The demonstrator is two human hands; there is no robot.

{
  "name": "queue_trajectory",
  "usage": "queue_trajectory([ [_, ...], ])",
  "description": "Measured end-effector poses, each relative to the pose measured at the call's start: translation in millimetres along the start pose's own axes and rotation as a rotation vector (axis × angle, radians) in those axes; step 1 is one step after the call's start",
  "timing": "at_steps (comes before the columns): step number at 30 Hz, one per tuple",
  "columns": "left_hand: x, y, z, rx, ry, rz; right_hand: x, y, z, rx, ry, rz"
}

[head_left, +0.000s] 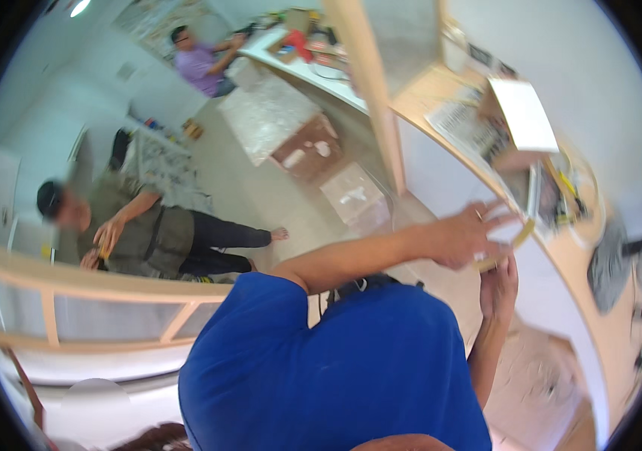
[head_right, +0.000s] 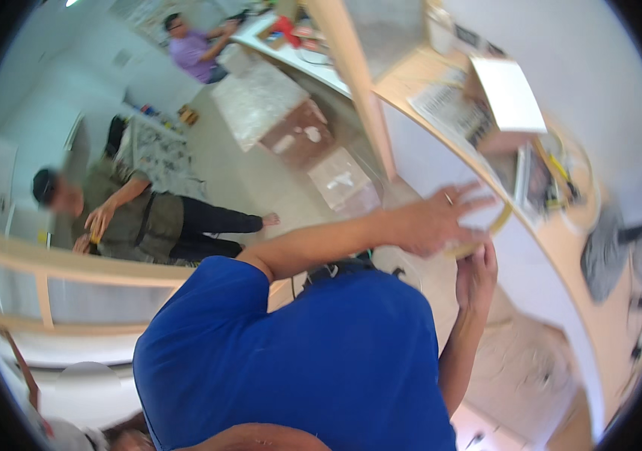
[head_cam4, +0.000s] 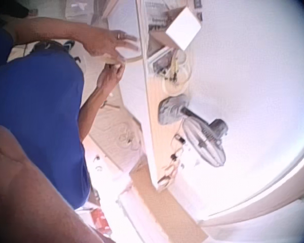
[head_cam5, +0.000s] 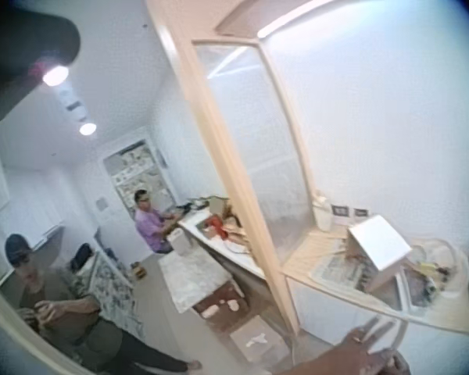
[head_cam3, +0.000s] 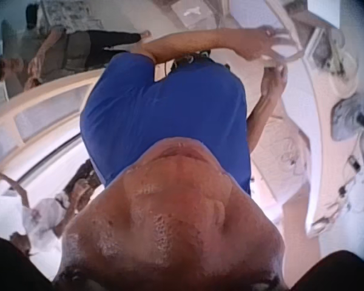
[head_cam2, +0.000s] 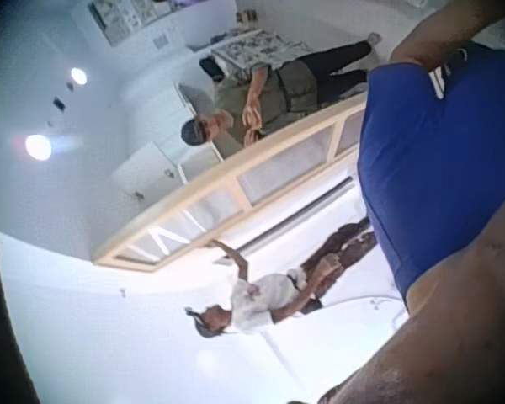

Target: The person aligns a white panel onto a wooden frame, then applies glue from a white bottle to the edges of the panel and a thin wooden strip. They handle the components carefully to ensure proper alignment and adhesion.

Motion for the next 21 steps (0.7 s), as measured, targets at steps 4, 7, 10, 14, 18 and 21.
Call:
queue_trajectory([
  [4,6,-1,-18,0.042,-0.093,-0.030,12,5,8,-0.084,-0.014,0.041],
  [7,5,-2,-32,0.091,-0.132,-0.051,15,6,15,-0.135,-0.036,0.056],
  [10,-5,-3,-30,0.167,-0.013,-0.108,17,6,21,-0.180,-0.120,0.040],
  [14,0,0,-34,0.213,-0.048,-0.006,-5,10,26,-0.165,-0.052,0.014],
  [18,8,-7,-53,0.158,-0.177,-0.014,4,14,35,-0.206,-0.046,-0.008],
  [21,11,-19,-55,0.210,-0.090,-0.062,-2,18,39,-0.221,-0.069,-0.014],
])
Point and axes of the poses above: each hand's wrist, its own z-axis towards the middle knuckle, its own x-axis out of the back of the hand, y = z × x, the point moved 1 cm from there along z, towards the middle knuckle, and after that the axes turned 11 degrees about z, right-handed, at the moved point
